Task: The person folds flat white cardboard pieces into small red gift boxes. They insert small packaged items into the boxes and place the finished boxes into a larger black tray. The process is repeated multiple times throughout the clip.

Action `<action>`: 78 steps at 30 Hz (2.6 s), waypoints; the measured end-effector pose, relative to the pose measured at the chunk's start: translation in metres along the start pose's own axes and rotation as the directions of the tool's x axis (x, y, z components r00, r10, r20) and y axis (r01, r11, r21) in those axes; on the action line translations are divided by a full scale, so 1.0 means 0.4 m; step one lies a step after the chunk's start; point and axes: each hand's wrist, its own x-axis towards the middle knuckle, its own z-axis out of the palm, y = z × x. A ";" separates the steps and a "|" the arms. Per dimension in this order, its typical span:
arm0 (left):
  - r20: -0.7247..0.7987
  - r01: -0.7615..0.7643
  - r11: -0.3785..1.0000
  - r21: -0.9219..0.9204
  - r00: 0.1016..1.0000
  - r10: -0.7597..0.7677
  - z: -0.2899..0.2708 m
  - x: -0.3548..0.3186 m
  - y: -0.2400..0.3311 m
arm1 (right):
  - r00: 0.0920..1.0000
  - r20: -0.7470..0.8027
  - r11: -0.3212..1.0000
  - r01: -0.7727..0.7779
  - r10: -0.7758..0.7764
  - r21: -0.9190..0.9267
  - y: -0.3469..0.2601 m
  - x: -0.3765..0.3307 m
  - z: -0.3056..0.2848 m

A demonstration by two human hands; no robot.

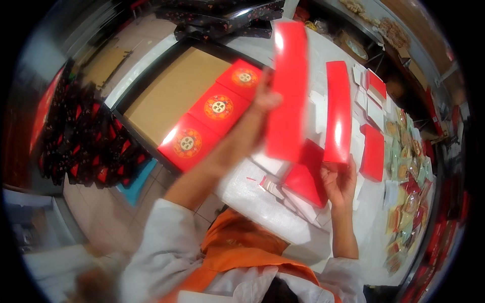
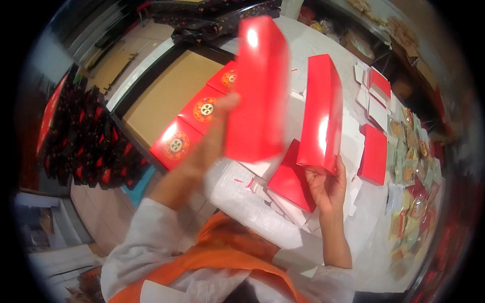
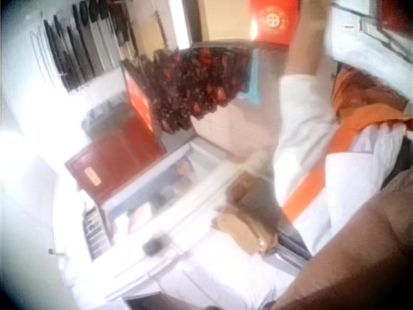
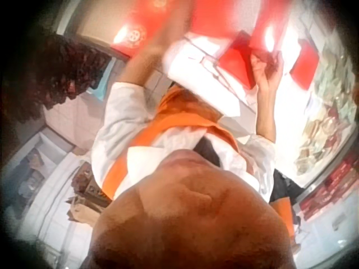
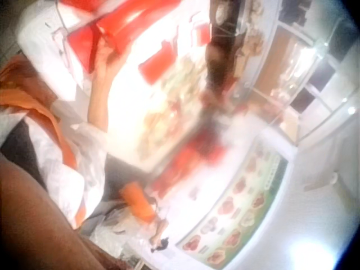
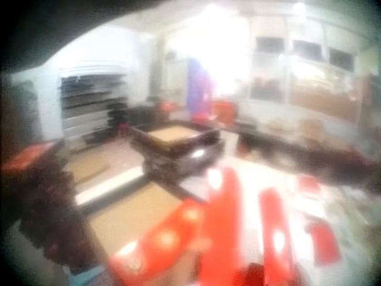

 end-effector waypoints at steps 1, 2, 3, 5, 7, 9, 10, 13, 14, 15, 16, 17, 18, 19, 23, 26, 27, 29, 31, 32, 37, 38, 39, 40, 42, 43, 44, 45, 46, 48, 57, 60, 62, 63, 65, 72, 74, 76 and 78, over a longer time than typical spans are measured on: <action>0.052 -0.028 0.998 0.047 0.998 0.026 -0.063 0.018 0.045 | 1.000 -0.006 0.998 0.001 0.000 0.063 -0.003 0.013 -0.011; 0.056 -0.089 0.975 0.205 0.995 0.079 -0.123 0.044 0.082 | 1.000 -0.012 1.000 0.021 -0.021 0.012 -0.013 0.010 -0.009; 0.065 -0.148 0.925 0.349 0.989 0.133 -0.179 0.073 0.121 | 0.999 -0.018 0.998 0.049 -0.050 -0.045 -0.027 -0.004 0.004; 0.006 -0.123 0.482 0.868 0.971 0.238 -0.294 0.109 0.220 | 0.994 -0.036 0.987 0.099 -0.104 -0.125 -0.065 -0.020 -0.004; -0.087 0.117 -0.131 0.984 0.972 0.217 -0.399 0.132 0.284 | 0.980 -0.083 0.976 0.169 -0.182 -0.141 -0.094 -0.037 -0.023; -0.209 0.275 -0.564 0.779 0.961 0.180 -0.475 0.156 0.287 | 0.966 -0.075 0.964 0.236 -0.247 -0.123 -0.114 -0.060 -0.030; -0.254 0.287 -0.572 0.769 0.957 0.139 -0.515 0.163 0.284 | 0.958 -0.072 0.957 0.267 -0.276 -0.111 -0.119 -0.065 -0.032; -0.306 0.275 -0.563 0.779 0.951 0.041 -0.617 0.199 0.230 | 0.953 -0.092 0.953 0.276 -0.288 -0.123 -0.126 -0.081 -0.036; -0.271 0.247 -0.538 0.806 0.962 0.036 -0.644 0.213 0.203 | 0.963 -0.063 0.960 0.253 -0.261 -0.117 -0.126 -0.083 -0.038; -0.230 0.211 -0.504 0.838 0.973 0.025 -0.649 0.229 0.178 | 0.965 -0.079 0.966 0.241 -0.248 -0.094 -0.129 -0.090 -0.042; -0.191 0.178 -0.457 0.871 0.981 0.018 -0.643 0.253 0.159 | 0.968 -0.094 0.971 0.227 -0.233 -0.069 -0.131 -0.093 -0.047; -0.142 0.153 -0.322 0.934 0.988 0.059 -0.652 0.275 0.146 | 0.971 -0.107 0.976 0.212 -0.216 -0.041 -0.132 -0.097 -0.051; -0.098 0.118 -0.187 0.975 0.989 0.110 -0.649 0.298 0.142 | 0.977 -0.096 0.981 0.187 -0.191 -0.051 -0.132 -0.098 -0.051; -0.066 0.076 -0.052 0.996 0.983 0.169 -0.650 0.307 0.141 | 0.983 -0.083 0.986 0.158 -0.163 -0.060 -0.127 -0.099 -0.048; -0.396 0.144 0.562 0.815 0.845 0.358 -0.589 0.280 0.181 | 0.981 -0.107 0.986 0.159 -0.165 -0.058 -0.096 -0.095 -0.011; -0.385 0.123 0.851 0.511 0.917 0.099 -0.360 0.160 0.162 | 0.885 0.245 0.564 0.445 -0.396 -0.695 -0.052 -0.098 -0.008; -0.187 0.027 0.822 0.568 0.977 0.097 -0.332 0.110 0.120 | 0.911 0.283 0.617 0.412 -0.301 -0.670 -0.036 -0.087 -0.001; 0.157 -0.071 0.890 0.451 0.988 -0.001 -0.246 0.018 0.007 | 0.930 0.301 0.963 -0.251 0.213 0.093 -0.009 -0.056 0.012; 0.248 0.026 0.951 0.309 0.963 -0.107 -0.129 -0.054 -0.083 | 0.967 0.179 0.969 -0.143 0.180 -0.202 0.078 -0.041 -0.013; 0.198 0.091 0.951 0.297 0.968 -0.155 -0.079 -0.086 -0.114 | 0.969 0.049 0.949 -0.227 0.243 -0.217 0.124 -0.057 0.040; 0.221 0.073 0.990 0.123 0.970 -0.099 -0.032 -0.144 -0.114 | 0.949 -0.066 0.942 -0.315 0.310 -0.114 0.187 -0.057 0.085; 0.262 0.046 0.998 0.034 0.964 -0.054 -0.042 -0.153 -0.118 | 0.947 -0.087 0.945 -0.315 0.308 -0.086 0.189 -0.053 0.080; 0.271 0.056 0.998 0.020 0.961 -0.060 -0.043 -0.161 -0.106 | 0.943 -0.105 0.946 -0.321 0.314 -0.052 0.194 -0.048 0.078; 0.280 0.065 0.998 0.007 0.958 -0.064 -0.041 -0.168 -0.090 | 0.939 -0.087 0.937 -0.340 0.334 -0.074 0.197 -0.046 0.084; 0.223 0.145 0.987 0.065 0.962 -0.156 -0.026 -0.177 -0.044 | 0.927 -0.052 0.919 -0.376 0.372 -0.122 0.200 -0.042 0.108; 0.185 0.185 0.981 0.064 0.963 -0.194 -0.015 -0.180 -0.022 | 0.925 -0.024 0.912 -0.379 0.380 -0.160 0.199 -0.041 0.115; 0.126 0.217 0.976 0.013 0.968 -0.217 -0.009 -0.189 0.001 | 0.921 0.004 0.903 -0.381 0.390 -0.198 0.200 -0.039 0.122; 0.087 0.182 0.982 0.047 0.979 -0.186 -0.015 -0.189 0.026 | 0.916 0.034 0.894 -0.381 0.400 -0.234 0.201 -0.037 0.128; 0.051 0.152 0.985 0.080 0.986 -0.156 -0.023 -0.186 0.048 | 0.912 0.116 0.889 -0.346 0.394 -0.299 0.201 -0.029 0.123; -0.052 0.104 0.964 0.244 0.994 -0.094 -0.056 -0.185 0.098 | 0.882 0.274 0.875 -0.252 0.384 -0.413 0.194 -0.014 0.104; -0.218 0.144 -0.803 0.578 0.976 0.018 -0.458 -0.174 0.403 | 0.997 -0.053 0.861 0.021 -0.056 -0.509 -0.043 -0.019 -0.021; -0.334 0.151 -0.758 0.635 0.938 -0.094 -0.542 -0.130 0.370 | 0.987 -0.090 0.875 0.075 -0.134 -0.478 -0.056 -0.036 -0.032; -0.326 0.157 -0.701 0.695 0.939 -0.113 -0.558 -0.123 0.352 | 0.985 -0.093 0.878 0.088 -0.148 -0.470 -0.057 -0.036 -0.037; -0.328 0.164 -0.665 0.729 0.936 -0.128 -0.560 -0.114 0.337 | 0.986 -0.087 0.880 0.087 -0.144 -0.467 -0.060 -0.035 -0.043; -0.332 0.183 -0.588 0.788 0.930 -0.156 -0.573 -0.104 0.316 | 0.985 -0.100 0.883 0.081 -0.143 -0.462 -0.064 -0.034 -0.053; -0.203 0.195 -0.162 0.967 0.979 -0.032 -0.713 -0.151 0.271 | 0.973 -0.167 0.875 0.059 -0.157 -0.480 -0.048 -0.020 -0.045; -0.208 0.233 -0.250 0.940 0.970 0.123 -0.708 -0.122 0.295 | 0.976 -0.134 0.856 0.079 -0.171 -0.511 -0.054 -0.022 -0.047; -0.209 0.281 -0.155 0.947 0.907 0.365 -0.764 -0.059 0.326 | 0.979 -0.073 0.831 0.119 -0.188 -0.544 -0.065 -0.025 -0.052; -0.216 0.304 -0.107 0.947 0.845 0.490 -0.771 0.017 0.306 | 0.962 -0.051 0.800 0.192 -0.267 -0.568 -0.084 -0.041 -0.057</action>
